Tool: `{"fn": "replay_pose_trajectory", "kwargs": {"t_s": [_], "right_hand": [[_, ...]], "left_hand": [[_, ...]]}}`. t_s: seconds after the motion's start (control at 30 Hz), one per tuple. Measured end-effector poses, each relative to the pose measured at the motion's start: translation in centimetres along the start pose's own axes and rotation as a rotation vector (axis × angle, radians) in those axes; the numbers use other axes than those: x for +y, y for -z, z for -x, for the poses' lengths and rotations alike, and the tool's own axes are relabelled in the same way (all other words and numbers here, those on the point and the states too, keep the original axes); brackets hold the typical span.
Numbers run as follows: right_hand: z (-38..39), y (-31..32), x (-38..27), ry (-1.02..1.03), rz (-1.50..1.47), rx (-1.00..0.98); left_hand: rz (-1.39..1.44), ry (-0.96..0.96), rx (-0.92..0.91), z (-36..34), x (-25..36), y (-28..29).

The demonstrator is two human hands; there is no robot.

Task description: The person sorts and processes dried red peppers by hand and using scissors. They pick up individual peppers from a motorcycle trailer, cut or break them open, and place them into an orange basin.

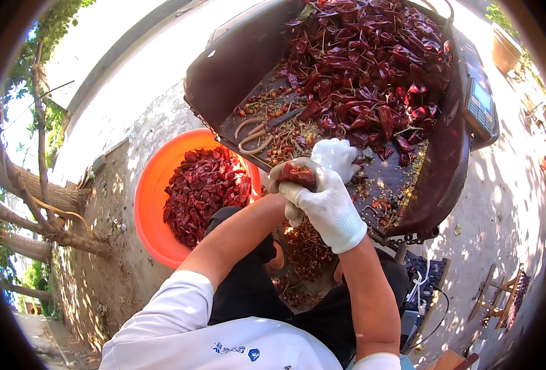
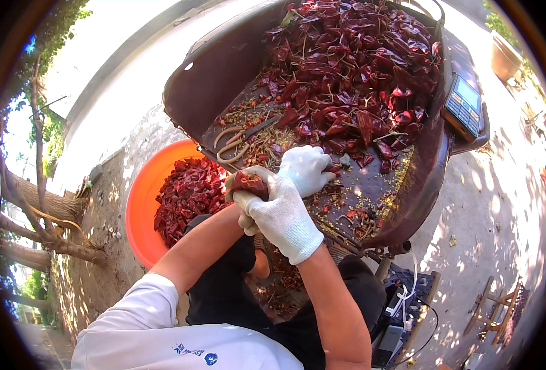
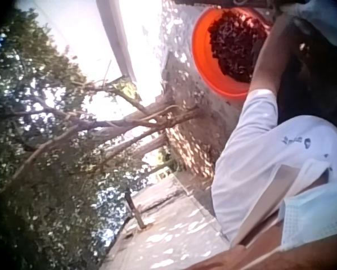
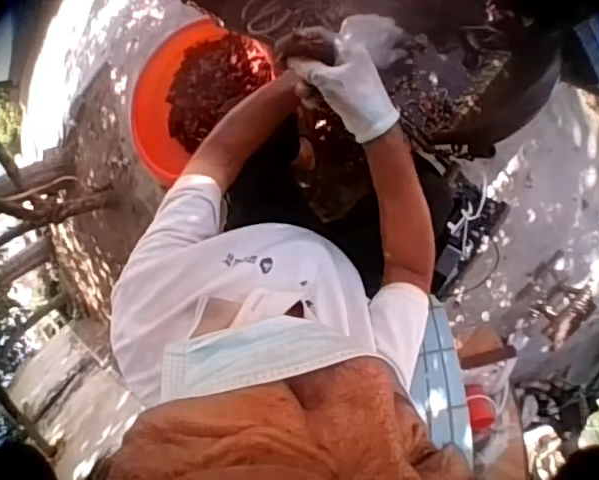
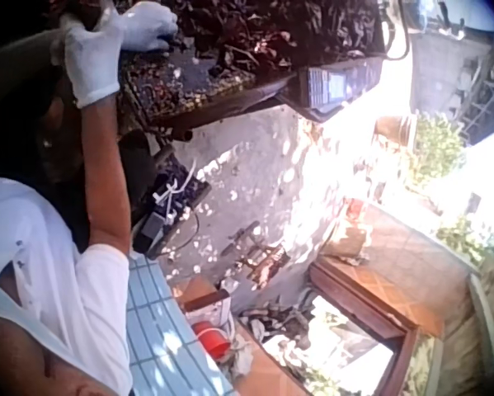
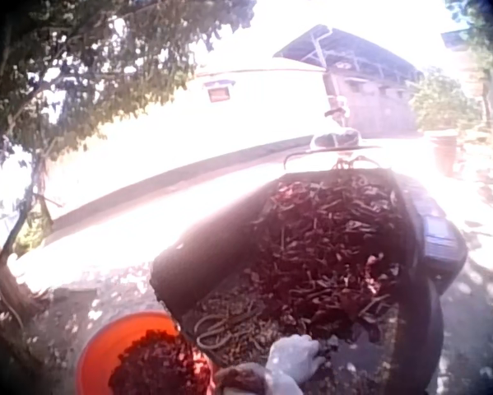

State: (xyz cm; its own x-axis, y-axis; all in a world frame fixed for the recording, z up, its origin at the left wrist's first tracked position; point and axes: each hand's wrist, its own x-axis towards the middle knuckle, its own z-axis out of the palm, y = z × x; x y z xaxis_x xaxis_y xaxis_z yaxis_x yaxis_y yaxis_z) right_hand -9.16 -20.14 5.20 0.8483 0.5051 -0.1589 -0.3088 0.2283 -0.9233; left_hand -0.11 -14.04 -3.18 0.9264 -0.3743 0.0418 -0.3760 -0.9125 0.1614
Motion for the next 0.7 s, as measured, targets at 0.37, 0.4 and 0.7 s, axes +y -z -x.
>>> {"fn": "replay_pose_trajectory", "kwargs": {"t_s": [0.37, 0.4, 0.7], "right_hand": [[-0.2, -0.1, 1.0, 0.032, 0.127, 0.034], [-0.2, -0.1, 0.9, 0.020, 0.119, -0.038], [0.3, 0.3, 0.3, -0.068, 0.052, -0.323]], "left_hand": [[0.273, 0.021, 0.287, 1.1, -4.6, 2.3], [0.321, 0.023, 0.275, 1.2, -4.3, 2.5], [0.245, -0.034, -0.093, 0.2, 2.3, -0.5]]}}
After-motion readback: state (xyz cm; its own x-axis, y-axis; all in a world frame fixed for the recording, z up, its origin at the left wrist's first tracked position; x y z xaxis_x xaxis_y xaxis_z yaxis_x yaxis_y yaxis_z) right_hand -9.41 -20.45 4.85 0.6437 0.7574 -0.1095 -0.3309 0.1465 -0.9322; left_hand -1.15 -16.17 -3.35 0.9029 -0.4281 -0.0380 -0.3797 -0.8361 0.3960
